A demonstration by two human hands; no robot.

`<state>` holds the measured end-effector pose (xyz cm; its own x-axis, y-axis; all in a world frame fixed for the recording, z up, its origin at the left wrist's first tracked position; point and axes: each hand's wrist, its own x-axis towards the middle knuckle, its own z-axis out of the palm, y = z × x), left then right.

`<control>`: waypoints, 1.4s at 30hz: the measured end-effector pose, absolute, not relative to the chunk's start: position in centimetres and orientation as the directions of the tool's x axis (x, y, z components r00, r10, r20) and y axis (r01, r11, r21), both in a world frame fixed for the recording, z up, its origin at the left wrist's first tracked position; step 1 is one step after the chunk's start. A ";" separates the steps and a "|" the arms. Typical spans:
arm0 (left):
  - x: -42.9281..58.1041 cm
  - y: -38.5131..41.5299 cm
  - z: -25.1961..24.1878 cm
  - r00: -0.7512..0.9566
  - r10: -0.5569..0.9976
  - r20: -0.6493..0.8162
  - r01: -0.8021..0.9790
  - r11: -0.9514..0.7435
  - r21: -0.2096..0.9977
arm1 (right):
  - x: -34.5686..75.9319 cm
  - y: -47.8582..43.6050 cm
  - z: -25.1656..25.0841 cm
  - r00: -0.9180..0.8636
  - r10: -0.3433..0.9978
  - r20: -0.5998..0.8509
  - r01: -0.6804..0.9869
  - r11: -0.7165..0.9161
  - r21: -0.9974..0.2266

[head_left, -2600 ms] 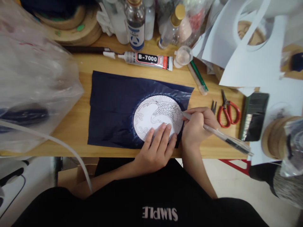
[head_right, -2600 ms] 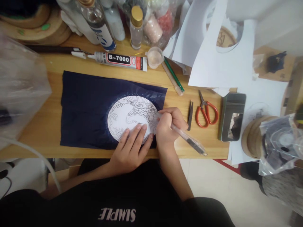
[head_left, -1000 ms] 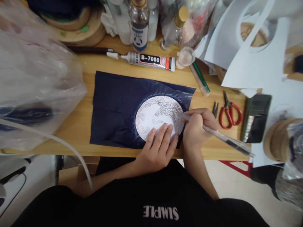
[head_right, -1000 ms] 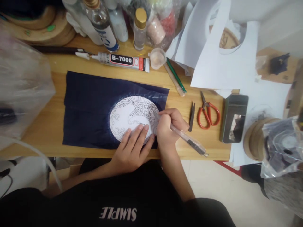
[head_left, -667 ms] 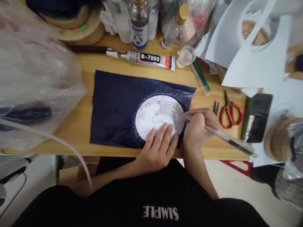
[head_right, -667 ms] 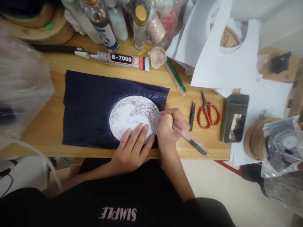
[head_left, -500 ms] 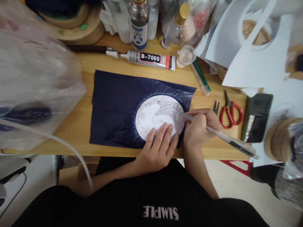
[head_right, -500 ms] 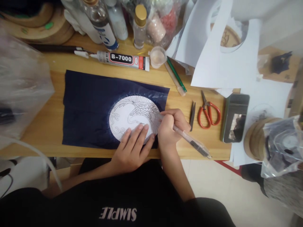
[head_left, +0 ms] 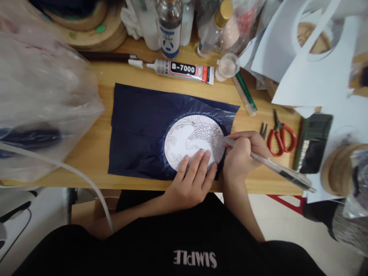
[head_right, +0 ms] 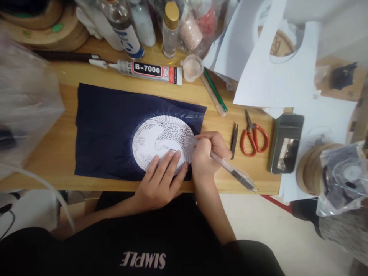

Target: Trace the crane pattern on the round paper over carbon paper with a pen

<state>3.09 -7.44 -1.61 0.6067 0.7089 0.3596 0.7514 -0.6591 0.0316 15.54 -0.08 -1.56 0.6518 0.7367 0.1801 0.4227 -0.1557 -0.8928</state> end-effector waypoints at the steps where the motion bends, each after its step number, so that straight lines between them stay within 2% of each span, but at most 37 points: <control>1: 3.1 -7.5 -1.6 0.607 0.709 0.359 0.751 -0.659 0.033 | 15.5 -0.1 -1.6 0.657 0.733 0.174 0.421 -0.166 -0.892; 14: 3.1 -7.4 -1.6 0.602 0.714 0.357 0.751 -0.659 0.052 | 15.5 0.0 -1.7 0.726 0.680 0.101 0.350 -0.239 -0.906; 20: 3.0 -7.4 -1.5 0.600 0.720 0.349 0.740 -0.665 0.101 | 15.4 0.2 -1.6 0.735 0.670 0.102 0.339 -0.233 -0.912; 28: 3.1 -7.4 -1.6 0.610 0.707 0.357 0.745 -0.665 0.045 | 15.3 0.3 -1.0 0.759 0.645 0.088 0.272 -0.193 -0.943; 37: 3.0 -7.4 -1.6 0.603 0.718 0.348 0.744 -0.664 0.080 | 15.8 -0.1 -1.9 0.685 0.721 0.106 0.381 -0.231 -0.895; 42: 3.1 -7.4 -1.6 0.599 0.718 0.354 0.743 -0.664 0.088 | 15.7 -0.1 -1.7 0.695 0.709 0.114 0.383 -0.231 -0.894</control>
<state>3.06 -7.43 -1.61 0.5993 0.7179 0.3542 0.7428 -0.6637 0.0882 15.74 -0.12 -1.68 0.6954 0.7094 0.1145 0.3830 -0.2311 -0.8944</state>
